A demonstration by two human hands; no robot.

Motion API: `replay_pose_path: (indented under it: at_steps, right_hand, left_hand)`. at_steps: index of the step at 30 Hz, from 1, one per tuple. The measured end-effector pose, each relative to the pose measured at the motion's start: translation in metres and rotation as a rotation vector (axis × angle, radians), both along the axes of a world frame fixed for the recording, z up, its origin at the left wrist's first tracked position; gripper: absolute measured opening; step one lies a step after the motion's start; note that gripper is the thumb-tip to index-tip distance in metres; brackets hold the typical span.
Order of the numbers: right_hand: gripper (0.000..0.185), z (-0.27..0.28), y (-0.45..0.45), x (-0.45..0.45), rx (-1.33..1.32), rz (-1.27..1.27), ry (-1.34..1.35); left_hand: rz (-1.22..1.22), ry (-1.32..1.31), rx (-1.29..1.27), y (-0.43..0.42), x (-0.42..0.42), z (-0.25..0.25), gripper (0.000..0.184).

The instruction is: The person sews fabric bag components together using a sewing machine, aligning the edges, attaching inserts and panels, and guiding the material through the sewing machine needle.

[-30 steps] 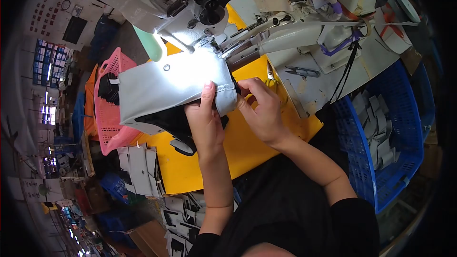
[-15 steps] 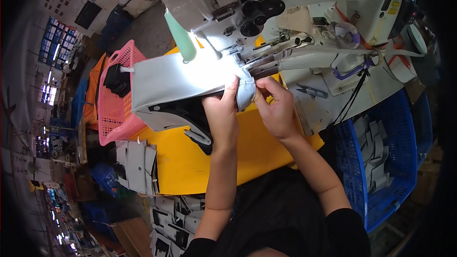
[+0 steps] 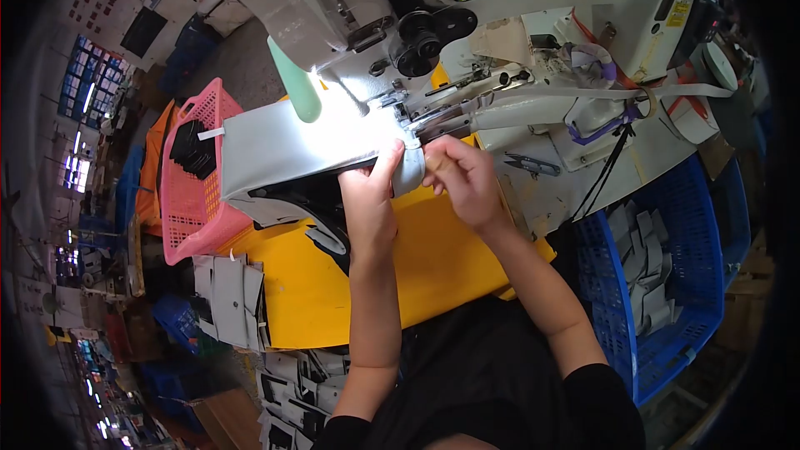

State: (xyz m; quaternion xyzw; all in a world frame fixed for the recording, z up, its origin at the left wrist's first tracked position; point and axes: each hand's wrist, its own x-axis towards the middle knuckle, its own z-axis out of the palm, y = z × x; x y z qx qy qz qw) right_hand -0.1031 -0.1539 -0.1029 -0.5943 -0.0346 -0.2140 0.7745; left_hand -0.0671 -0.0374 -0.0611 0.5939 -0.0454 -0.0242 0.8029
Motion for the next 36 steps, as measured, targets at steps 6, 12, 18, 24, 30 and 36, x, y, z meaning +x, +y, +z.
replay_pose_path:
  at_steps: [6,12,18,24,30,36]
  right_hand:
    - [0.023,0.013,0.009,0.007,-0.040,-0.027,0.139]
    - [0.021,0.015,0.018,0.009,0.250,-0.035,0.206]
    - [0.022,0.000,0.026,0.005,0.022,-0.140,0.222]
    - [0.019,-0.045,0.031,0.022,-0.502,-0.151,0.213]
    - [0.020,-0.056,0.044,0.042,-0.668,-0.230,0.032]
    - [0.016,-0.055,0.057,0.041,-0.554,-0.363,-0.055]
  left_hand:
    - [-0.069,0.067,0.296,0.018,0.011,0.010,0.020]
    - [0.051,-0.176,0.360,0.009,0.025,-0.011,0.024]
    - [0.113,-0.279,0.434,0.006,0.047,-0.013,0.030]
    - [-0.030,-0.188,0.402,0.022,0.048,-0.006,0.031]
    - [-0.264,-0.215,0.546,0.036,0.041,0.021,0.032]
    - [-0.172,-0.316,0.570,0.029,0.048,0.003,0.034]
